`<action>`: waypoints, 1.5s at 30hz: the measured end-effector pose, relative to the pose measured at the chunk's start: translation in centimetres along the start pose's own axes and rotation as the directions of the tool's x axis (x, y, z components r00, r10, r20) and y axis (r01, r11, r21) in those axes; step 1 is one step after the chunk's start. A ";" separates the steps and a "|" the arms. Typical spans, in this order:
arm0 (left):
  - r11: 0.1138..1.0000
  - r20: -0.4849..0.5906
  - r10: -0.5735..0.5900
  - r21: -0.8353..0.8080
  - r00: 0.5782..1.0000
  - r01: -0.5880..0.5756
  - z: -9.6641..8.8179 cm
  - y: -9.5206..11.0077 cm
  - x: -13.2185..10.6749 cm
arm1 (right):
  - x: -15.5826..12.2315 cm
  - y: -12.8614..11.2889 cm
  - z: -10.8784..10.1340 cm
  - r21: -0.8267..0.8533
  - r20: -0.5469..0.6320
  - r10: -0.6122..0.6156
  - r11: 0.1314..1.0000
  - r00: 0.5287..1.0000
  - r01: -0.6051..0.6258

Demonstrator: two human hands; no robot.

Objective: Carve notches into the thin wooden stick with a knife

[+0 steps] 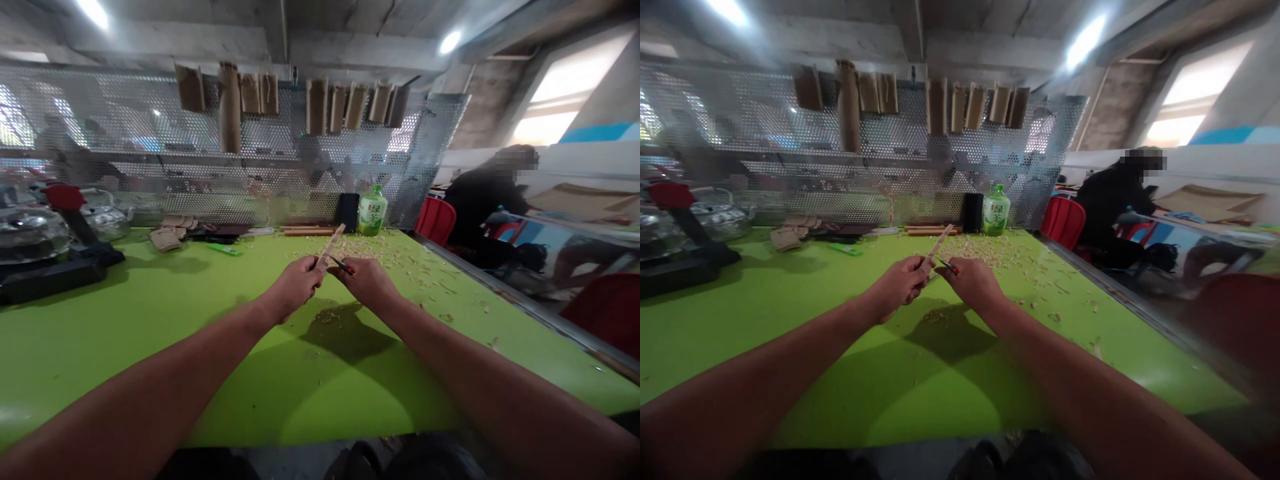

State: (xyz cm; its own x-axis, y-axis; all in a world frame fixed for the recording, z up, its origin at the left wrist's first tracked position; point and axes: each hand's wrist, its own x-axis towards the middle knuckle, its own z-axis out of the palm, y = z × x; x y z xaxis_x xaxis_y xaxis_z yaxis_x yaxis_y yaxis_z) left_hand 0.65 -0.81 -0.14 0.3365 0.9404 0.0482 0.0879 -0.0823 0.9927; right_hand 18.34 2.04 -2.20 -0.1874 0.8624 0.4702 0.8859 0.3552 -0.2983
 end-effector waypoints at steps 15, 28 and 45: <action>0.934 -0.055 0.185 0.320 0.981 -0.158 -0.3 -1.2 0.7 | 0.4 -0.5 0.1 -0.186 0.106 0.111 0.978 0.988 -0.091; 0.956 -0.052 0.177 0.247 0.983 -0.159 0.4 -0.6 0.0 | 0.4 -1.7 -2.5 0.183 0.467 0.248 0.912 0.849 -0.367; 0.996 -0.039 0.070 0.052 0.997 -0.068 0.2 -0.2 -0.1 | 0.3 -0.4 -0.9 0.138 0.116 0.095 0.984 0.989 -0.111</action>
State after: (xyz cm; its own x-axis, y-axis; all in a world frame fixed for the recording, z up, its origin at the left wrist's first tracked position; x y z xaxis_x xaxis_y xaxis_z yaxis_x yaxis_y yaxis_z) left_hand 0.83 -0.94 -0.32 0.3050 0.9445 0.1217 0.1134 -0.1629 0.9801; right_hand 18.29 1.78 -1.18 -0.1500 0.9285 0.3398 0.8343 0.3033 -0.4604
